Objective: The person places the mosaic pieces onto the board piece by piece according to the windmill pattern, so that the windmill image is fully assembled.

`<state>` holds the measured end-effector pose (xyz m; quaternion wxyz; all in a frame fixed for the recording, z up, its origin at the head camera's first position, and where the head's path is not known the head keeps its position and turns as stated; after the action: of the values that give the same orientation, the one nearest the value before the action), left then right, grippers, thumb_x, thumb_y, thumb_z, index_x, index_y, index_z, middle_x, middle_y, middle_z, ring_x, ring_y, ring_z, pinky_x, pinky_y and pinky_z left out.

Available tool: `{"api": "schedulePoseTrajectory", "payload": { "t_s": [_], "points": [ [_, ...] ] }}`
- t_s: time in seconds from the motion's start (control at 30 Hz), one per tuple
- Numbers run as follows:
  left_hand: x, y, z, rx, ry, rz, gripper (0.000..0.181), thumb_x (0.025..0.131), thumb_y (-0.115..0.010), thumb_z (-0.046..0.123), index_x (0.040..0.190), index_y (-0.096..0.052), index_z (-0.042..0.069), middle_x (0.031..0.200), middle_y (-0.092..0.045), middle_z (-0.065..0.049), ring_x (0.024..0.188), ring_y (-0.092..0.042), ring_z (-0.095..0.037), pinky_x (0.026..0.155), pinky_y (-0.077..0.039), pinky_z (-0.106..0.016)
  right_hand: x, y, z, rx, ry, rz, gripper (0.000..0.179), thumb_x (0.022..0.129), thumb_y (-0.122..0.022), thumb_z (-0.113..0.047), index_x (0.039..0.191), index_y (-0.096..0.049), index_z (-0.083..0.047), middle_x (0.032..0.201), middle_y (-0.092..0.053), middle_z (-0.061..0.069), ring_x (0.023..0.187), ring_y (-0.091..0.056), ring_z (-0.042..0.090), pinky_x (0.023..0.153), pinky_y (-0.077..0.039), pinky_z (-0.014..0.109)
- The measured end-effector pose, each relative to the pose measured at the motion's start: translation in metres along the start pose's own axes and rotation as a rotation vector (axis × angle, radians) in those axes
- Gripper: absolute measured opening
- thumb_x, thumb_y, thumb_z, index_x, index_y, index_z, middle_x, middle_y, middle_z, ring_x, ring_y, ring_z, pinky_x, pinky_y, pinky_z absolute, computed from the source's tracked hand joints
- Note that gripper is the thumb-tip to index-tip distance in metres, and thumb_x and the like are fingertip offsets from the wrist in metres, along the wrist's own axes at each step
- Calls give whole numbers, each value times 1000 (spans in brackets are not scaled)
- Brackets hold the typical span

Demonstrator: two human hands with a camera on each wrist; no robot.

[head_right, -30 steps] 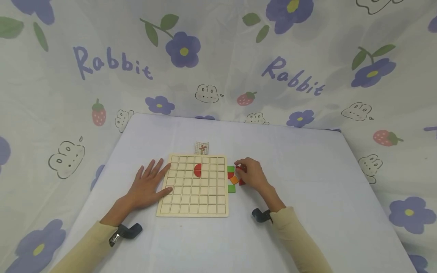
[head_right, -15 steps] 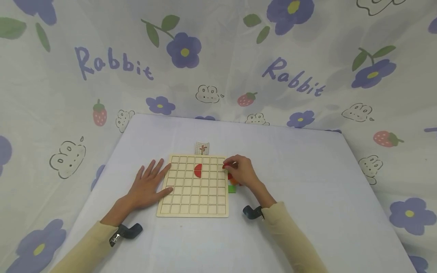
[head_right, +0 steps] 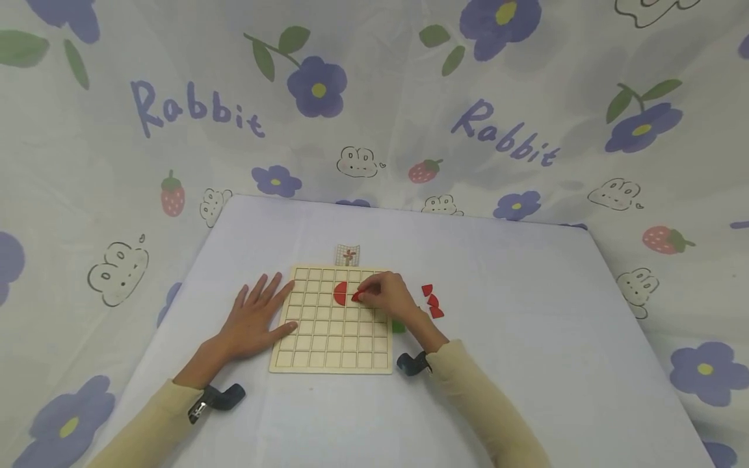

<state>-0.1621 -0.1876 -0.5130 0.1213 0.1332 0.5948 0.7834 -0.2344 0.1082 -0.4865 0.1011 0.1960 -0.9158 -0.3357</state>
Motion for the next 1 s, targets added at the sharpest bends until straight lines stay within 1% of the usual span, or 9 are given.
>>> {"api": "schedulePoseTrajectory", "payload": {
  "t_s": [0.1, 0.2, 0.27, 0.37, 0.5, 0.6, 0.77, 0.87, 1.0],
  "points": [
    [0, 0, 1, 1, 0, 0, 90, 90, -47, 69, 158, -23, 15, 162, -12, -17, 147, -3, -40, 112, -2, -63, 3, -5, 0, -3, 17, -14, 11, 86, -78, -15, 96, -77, -10, 91, -72, -3, 78, -65, 8, 71, -54, 28],
    [0, -1, 1, 5, -1, 3, 90, 90, -47, 70, 158, -23, 15, 162, -12, -17, 147, -3, -40, 112, -3, -64, 4, -8, -1, -30, 49, 2, 10, 86, -78, -14, 95, -77, -9, 88, -71, -3, 75, -63, 8, 68, -53, 27],
    [1, -1, 1, 7, 0, 2, 90, 90, -47, 70, 158, -23, 15, 162, -12, -17, 147, -3, -40, 112, -2, -63, 5, -10, -3, -64, 76, 13, 8, 86, -78, -13, 94, -77, -10, 87, -70, -4, 72, -59, 8, 65, -51, 27],
    [0, 0, 1, 9, 7, -3, 90, 90, -47, 70, 158, -22, 16, 162, -12, -16, 148, -3, -40, 113, -2, -63, 3, -12, -5, -124, 103, 9, 5, 87, -77, -13, 91, -79, -13, 87, -66, -7, 70, -55, 7, 63, -48, 26],
    [0, 2, 3, 4, 16, -8, 89, 90, -48, 68, 158, -22, 16, 163, -12, -16, 148, -3, -40, 113, -2, -63, 1, -14, -9, -177, 110, -13, 6, 89, -74, -13, 91, -80, -16, 87, -64, -8, 69, -52, 8, 59, -46, 27],
    [0, 1, 2, 8, 17, -5, 89, 91, -47, 69, 158, -23, 16, 162, -12, -16, 147, -4, -40, 113, -3, -63, 0, -15, -9, -184, 109, -13, 8, 90, -73, -14, 95, -79, -15, 88, -66, -8, 69, -53, 8, 60, -47, 26],
    [0, -1, 1, 13, 8, 4, 90, 90, -45, 70, 158, -24, 15, 162, -13, -17, 147, -5, -41, 112, -4, -64, -3, -15, -5, -173, 114, -6, 10, 91, -73, -14, 99, -77, -14, 90, -67, -9, 73, -54, 7, 65, -48, 25],
    [0, -2, 1, 13, 8, 4, 90, 90, -45, 70, 158, -24, 15, 162, -13, -16, 147, -4, -40, 112, -3, -63, -6, -10, -4, -149, 129, 22, 9, 90, -73, -13, 99, -76, -12, 89, -67, -8, 75, -56, 8, 67, -50, 27],
    [0, -2, 1, 11, 10, 6, 90, 90, -45, 71, 158, -23, 16, 163, -12, -15, 148, -3, -39, 113, -2, -63, -11, 2, 0, -135, 144, 74, 9, 89, -73, -9, 97, -75, -10, 86, -66, -6, 73, -57, 9, 65, -51, 28]
  ]
}}
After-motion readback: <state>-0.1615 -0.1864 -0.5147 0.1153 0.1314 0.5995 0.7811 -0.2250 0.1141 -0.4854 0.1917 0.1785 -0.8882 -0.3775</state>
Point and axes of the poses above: each hand's wrist, its own x-axis towards the middle knuckle, its own y-axis out of the back of the hand, z = x × y, the point moved 3 cm from there along x, towards the middle knuckle
